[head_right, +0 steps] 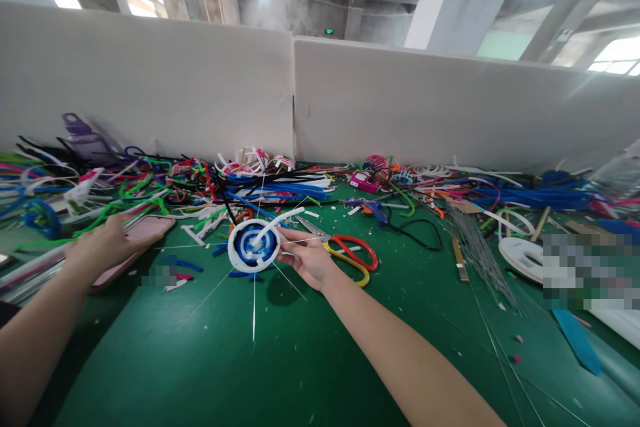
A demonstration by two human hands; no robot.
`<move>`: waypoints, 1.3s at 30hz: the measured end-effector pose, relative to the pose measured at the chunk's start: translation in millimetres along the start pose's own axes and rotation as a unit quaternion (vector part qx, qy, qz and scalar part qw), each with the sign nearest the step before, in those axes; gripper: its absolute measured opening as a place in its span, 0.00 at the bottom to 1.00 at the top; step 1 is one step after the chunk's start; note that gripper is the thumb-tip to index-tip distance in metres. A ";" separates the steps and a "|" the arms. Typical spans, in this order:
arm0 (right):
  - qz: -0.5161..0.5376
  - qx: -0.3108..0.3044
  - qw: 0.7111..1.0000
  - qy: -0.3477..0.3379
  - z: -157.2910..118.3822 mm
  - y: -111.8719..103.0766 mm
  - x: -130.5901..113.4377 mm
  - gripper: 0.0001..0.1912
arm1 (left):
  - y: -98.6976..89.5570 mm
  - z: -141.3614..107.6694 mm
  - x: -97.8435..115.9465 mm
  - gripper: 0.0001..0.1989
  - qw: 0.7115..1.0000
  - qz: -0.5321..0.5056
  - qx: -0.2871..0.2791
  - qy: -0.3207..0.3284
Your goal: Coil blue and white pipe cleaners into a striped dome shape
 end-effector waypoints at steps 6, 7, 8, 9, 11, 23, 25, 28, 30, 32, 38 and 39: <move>0.003 -0.001 1.000 -0.003 -0.7 0.3 -1.2 0.18 | -1.4 -1.3 0.2 0.53 0.995 0.060 -0.028 -0.069; 0.004 -0.001 1.000 -0.003 -0.7 0.5 -1.5 0.18 | -1.3 -1.5 0.1 0.53 0.995 0.063 -0.031 -0.074; 0.005 -0.001 1.000 -0.003 -0.7 0.7 -1.7 0.19 | -1.7 -2.1 0.5 0.53 0.994 0.069 -0.030 -0.077; 0.005 -0.001 1.000 -0.004 -0.7 0.8 -1.8 0.19 | -2.3 -3.3 0.9 0.54 0.994 0.076 -0.028 -0.080; 0.007 0.001 1.000 -0.004 -0.6 0.9 -1.8 0.19 | -3.7 -7.0 2.5 0.53 0.992 0.088 -0.021 -0.083; 0.039 0.007 0.999 -0.033 -0.9 4.9 -13.0 0.18 | -21.0 -58.3 106.2 0.09 0.964 -0.088 0.159 0.192; 0.039 0.011 0.999 -0.034 -1.2 4.7 -12.4 0.18 | 7.2 -57.6 122.5 0.08 0.936 -0.270 0.025 0.226; 0.027 0.015 0.999 -0.029 -1.3 3.7 -9.7 0.19 | 60.3 -70.5 156.9 0.14 0.790 -0.511 -0.224 0.254; 0.017 0.017 0.999 -0.026 -1.1 3.5 -7.8 0.19 | 84.0 -85.5 175.5 0.21 0.687 -0.593 -0.335 0.251; 0.003 0.017 1.000 -0.021 -0.9 4.2 -6.2 0.19 | 92.0 -96.1 187.1 0.22 0.617 -0.640 -0.376 0.261; -0.049 -0.002 0.999 -0.021 -1.1 13.0 -4.5 0.17 | 98.3 -96.1 188.5 0.15 0.639 -0.669 -0.325 0.198; -0.056 -0.008 0.998 -0.020 -1.2 15.0 -3.7 0.18 | 99.8 -95.6 188.2 0.15 0.652 -0.662 -0.320 0.186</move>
Point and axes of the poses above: each hand's wrist, its own z-axis towards the middle knuckle, its own y-axis out of the palm, x = y × z, the point moved 9 cm from there along z, towards the middle knuckle, and after that the axes turned 15 degrees about -x, right-handed, at the moved point
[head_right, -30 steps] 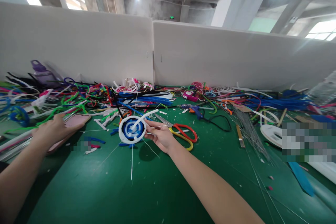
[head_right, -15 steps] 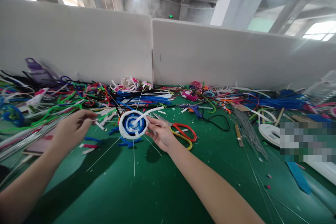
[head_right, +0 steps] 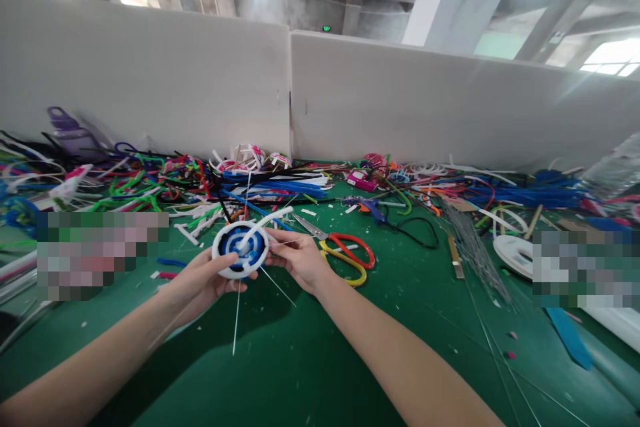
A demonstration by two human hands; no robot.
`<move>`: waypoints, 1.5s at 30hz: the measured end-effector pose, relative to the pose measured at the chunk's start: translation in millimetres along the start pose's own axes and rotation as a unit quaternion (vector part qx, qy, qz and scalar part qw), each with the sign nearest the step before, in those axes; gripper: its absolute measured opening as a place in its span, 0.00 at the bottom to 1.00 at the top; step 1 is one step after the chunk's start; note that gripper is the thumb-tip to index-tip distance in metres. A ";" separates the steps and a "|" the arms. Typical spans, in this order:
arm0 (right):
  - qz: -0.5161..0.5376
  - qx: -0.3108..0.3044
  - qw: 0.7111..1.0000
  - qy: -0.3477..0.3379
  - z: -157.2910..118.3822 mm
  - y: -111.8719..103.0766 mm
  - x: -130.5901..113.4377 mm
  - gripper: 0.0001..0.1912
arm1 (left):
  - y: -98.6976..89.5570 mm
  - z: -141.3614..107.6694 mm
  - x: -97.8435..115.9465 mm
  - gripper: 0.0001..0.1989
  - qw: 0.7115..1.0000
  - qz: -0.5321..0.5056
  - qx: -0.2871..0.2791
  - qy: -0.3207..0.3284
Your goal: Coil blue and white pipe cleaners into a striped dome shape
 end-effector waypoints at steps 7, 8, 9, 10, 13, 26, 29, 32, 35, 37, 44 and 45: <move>-0.090 -0.034 0.995 0.018 -0.5 9.1 2.2 0.17 | -11.6 -1.9 -9.0 0.17 0.997 0.003 0.072 -0.017; -0.098 -0.037 0.994 0.018 -0.6 9.9 0.5 0.17 | -13.3 -2.3 -8.9 0.17 0.997 0.003 0.077 -0.013; -0.108 -0.043 0.993 0.021 -0.9 11.2 -1.9 0.16 | -14.9 -2.6 -8.5 0.16 0.997 0.006 0.081 -0.008; -0.119 -0.051 0.991 0.026 -1.2 13.4 -5.0 0.16 | -16.4 -2.7 -7.8 0.15 0.996 0.011 0.083 -0.004; -0.177 -0.102 0.978 0.048 -3.0 25.5 -17.8 0.15 | -18.9 -2.0 -5.1 0.12 0.997 0.026 0.078 0.006; -0.387 -0.155 0.907 0.062 -10.5 34.3 -55.5 0.17 | -11.9 -3.6 -6.5 0.17 0.999 0.032 0.026 -0.022; -0.407 -0.121 0.905 0.033 -10.9 32.9 -65.2 0.14 | -9.0 -3.9 -7.5 0.18 1.000 0.009 0.012 -0.024; -0.451 -0.067 0.890 0.001 -13.5 31.6 -78.4 0.11 | -7.6 -3.7 -7.5 0.17 1.000 -0.009 0.000 -0.017; -0.545 -0.060 0.835 -0.037 -16.3 40.0 -87.1 0.10 | -10.5 -3.8 -8.0 0.15 1.000 -0.020 0.013 -0.011; -0.592 -0.095 0.797 -0.069 -17.6 50.9 -87.3 0.10 | -12.7 -4.0 -8.2 0.13 0.999 -0.030 0.026 -0.007; -0.622 -0.149 0.762 -0.099 -17.6 65.5 -79.7 0.14 | -15.9 -4.6 -6.5 0.11 0.997 -0.062 0.056 0.005; -0.623 -0.147 0.762 -0.092 -17.1 65.1 -78.5 0.14 | -17.0 -4.8 -5.9 0.11 0.996 -0.064 0.064 0.007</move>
Point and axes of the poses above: each hand's wrist, its own z-axis towards the middle knuckle, its own y-axis out of the palm, x = y × z, the point moved 9 cm from there along z, towards the middle knuckle, and after that the axes turned 15 degrees about -x, right-handed, at the moved point
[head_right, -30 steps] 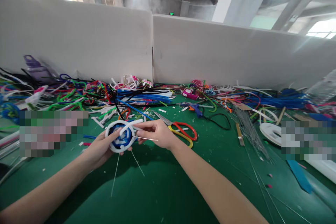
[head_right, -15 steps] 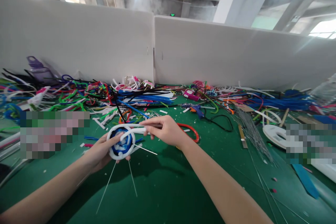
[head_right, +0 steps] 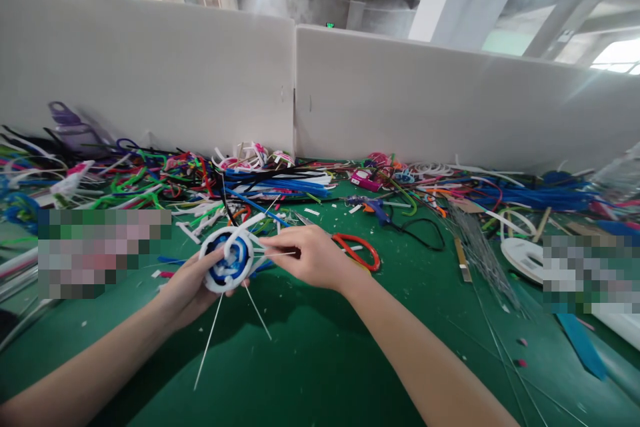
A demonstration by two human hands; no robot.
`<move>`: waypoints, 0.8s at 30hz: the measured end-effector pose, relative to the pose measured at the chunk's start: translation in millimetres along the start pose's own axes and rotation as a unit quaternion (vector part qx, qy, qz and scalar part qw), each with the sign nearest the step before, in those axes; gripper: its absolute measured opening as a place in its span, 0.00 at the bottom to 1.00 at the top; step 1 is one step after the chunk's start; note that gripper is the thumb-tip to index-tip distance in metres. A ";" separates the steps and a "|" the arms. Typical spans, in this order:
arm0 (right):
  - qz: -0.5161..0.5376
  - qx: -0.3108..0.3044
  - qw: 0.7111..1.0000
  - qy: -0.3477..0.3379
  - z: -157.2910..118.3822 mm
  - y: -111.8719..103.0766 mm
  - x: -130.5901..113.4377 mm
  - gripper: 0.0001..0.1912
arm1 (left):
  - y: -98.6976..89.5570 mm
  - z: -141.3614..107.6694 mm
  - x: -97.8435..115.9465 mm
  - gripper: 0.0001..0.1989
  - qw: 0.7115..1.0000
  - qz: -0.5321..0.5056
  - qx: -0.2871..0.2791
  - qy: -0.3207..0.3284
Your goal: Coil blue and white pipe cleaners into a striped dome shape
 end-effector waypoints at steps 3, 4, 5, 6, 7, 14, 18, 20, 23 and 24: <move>0.029 -0.006 0.999 0.035 0.2 2.7 6.2 0.16 | -3.0 -0.3 2.1 0.10 1.000 -0.005 0.026 0.010; 0.053 -0.011 0.997 0.053 0.1 4.6 10.0 0.16 | -3.9 -0.5 2.4 0.09 0.999 -0.005 0.035 0.012; 0.081 -0.015 0.994 0.073 -0.1 6.8 14.1 0.16 | -4.4 -0.6 2.5 0.08 0.999 -0.006 0.041 0.012; 0.110 -0.019 0.989 0.092 -0.4 9.1 18.0 0.17 | -4.7 -0.6 2.6 0.07 0.999 -0.007 0.046 0.013; 0.137 -0.019 0.984 0.109 -0.8 10.8 21.4 0.17 | -5.1 -0.5 2.9 0.07 0.999 -0.006 0.049 0.015; 0.203 0.004 0.964 0.170 -6.9 -2.1 38.4 0.10 | -6.7 0.6 3.0 0.09 0.998 0.058 0.035 -0.004; 0.212 -0.089 0.949 0.218 -12.4 2.6 44.6 0.12 | -2.1 1.6 3.2 0.12 0.992 0.125 0.014 -0.028; 0.164 -0.099 0.954 0.231 -13.3 2.8 40.3 0.11 | -1.1 2.6 4.2 0.13 0.989 0.147 0.015 -0.022; 0.029 -0.061 0.969 0.237 -9.6 0.2 24.8 0.08 | -6.2 3.2 3.4 0.13 0.988 0.150 0.043 -0.014; -0.006 -0.049 0.971 0.235 -7.8 1.7 19.0 0.08 | -8.4 3.3 2.6 0.13 0.989 0.139 0.053 -0.011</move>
Point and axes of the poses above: each hand's wrist, its own z-axis towards the middle knuckle, its own y-axis out of the palm, x = y × z, the point moved 9 cm from there along z, towards the middle knuckle, and after that the axes turned 15 degrees about -x, right-handed, at the moved point
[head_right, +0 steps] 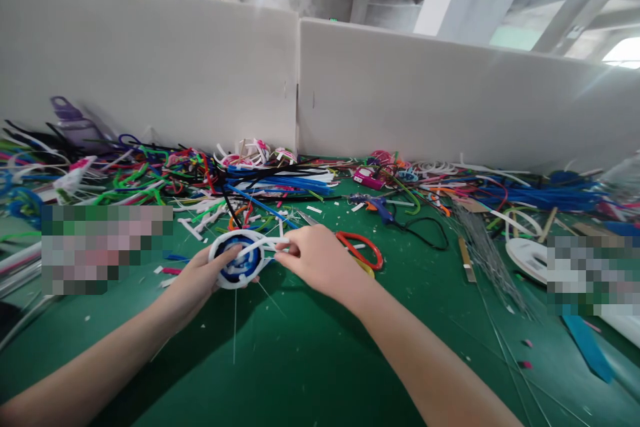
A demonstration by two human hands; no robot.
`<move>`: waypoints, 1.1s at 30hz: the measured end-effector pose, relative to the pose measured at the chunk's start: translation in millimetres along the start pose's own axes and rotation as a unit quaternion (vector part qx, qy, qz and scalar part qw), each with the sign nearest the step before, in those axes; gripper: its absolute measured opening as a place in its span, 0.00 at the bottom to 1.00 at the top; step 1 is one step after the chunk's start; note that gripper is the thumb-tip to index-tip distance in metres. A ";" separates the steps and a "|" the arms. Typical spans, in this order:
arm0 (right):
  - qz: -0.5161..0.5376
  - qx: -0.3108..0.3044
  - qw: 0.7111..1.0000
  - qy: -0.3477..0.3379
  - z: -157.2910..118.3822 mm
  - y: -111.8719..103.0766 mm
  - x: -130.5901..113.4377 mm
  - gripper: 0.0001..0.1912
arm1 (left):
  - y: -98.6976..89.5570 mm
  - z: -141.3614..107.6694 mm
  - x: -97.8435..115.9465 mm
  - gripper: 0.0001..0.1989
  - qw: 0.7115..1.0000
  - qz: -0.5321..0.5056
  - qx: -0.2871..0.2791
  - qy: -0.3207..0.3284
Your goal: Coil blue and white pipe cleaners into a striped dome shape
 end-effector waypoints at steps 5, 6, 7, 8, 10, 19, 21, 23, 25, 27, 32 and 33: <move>0.012 0.057 0.998 -0.014 2.0 13.4 -10.0 0.08 | -8.4 0.1 0.0 0.09 0.995 -0.087 0.043 0.036; 0.022 0.069 0.997 -0.025 2.6 14.7 -9.2 0.08 | -10.2 -0.5 0.9 0.08 0.993 -0.099 0.053 0.045; 0.028 0.085 0.995 -0.042 2.7 14.9 -8.9 0.08 | -11.7 -1.2 1.6 0.08 0.991 -0.110 0.062 0.051; 0.027 0.106 0.992 -0.064 1.8 14.0 -9.3 0.08 | -12.6 -1.8 2.2 0.07 0.989 -0.121 0.069 0.056; 0.007 0.153 0.982 -0.113 -2.2 11.0 -12.7 0.08 | -13.1 -3.1 2.9 0.07 0.985 -0.140 0.077 0.062; 0.269 0.140 0.944 -0.130 7.9 29.9 0.5 0.06 | -9.8 -8.7 4.1 0.06 0.971 -0.209 0.090 0.080; 0.389 0.112 0.908 -0.111 15.9 40.9 9.0 0.07 | -9.4 -9.1 3.2 0.06 0.967 -0.220 0.092 0.084; 0.489 0.077 0.865 -0.084 23.1 53.8 16.6 0.09 | -8.1 -8.8 2.0 0.06 0.966 -0.227 0.088 0.085; 0.564 0.034 0.823 -0.051 27.9 67.3 21.7 0.11 | -6.2 -8.3 1.6 0.06 0.967 -0.228 0.078 0.085; 0.604 -0.006 0.796 -0.031 29.6 77.1 22.6 0.13 | -4.7 -8.2 1.8 0.06 0.968 -0.225 0.069 0.085; 0.576 -0.017 0.816 -0.041 27.7 75.1 19.1 0.10 | -3.7 -9.0 0.9 0.05 0.977 -0.196 0.058 0.064; 0.572 -0.007 0.819 -0.036 27.1 73.8 20.2 0.10 | -3.0 -9.0 1.1 0.06 0.979 -0.188 0.054 0.059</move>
Point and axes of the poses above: each hand's wrist, its own z-axis towards the middle knuckle, its own y-axis out of the palm, x = y × z, the point moved 9 cm from there along z, towards the middle knuckle, and after that the axes turned 15 degrees about -x, right-handed, at the moved point
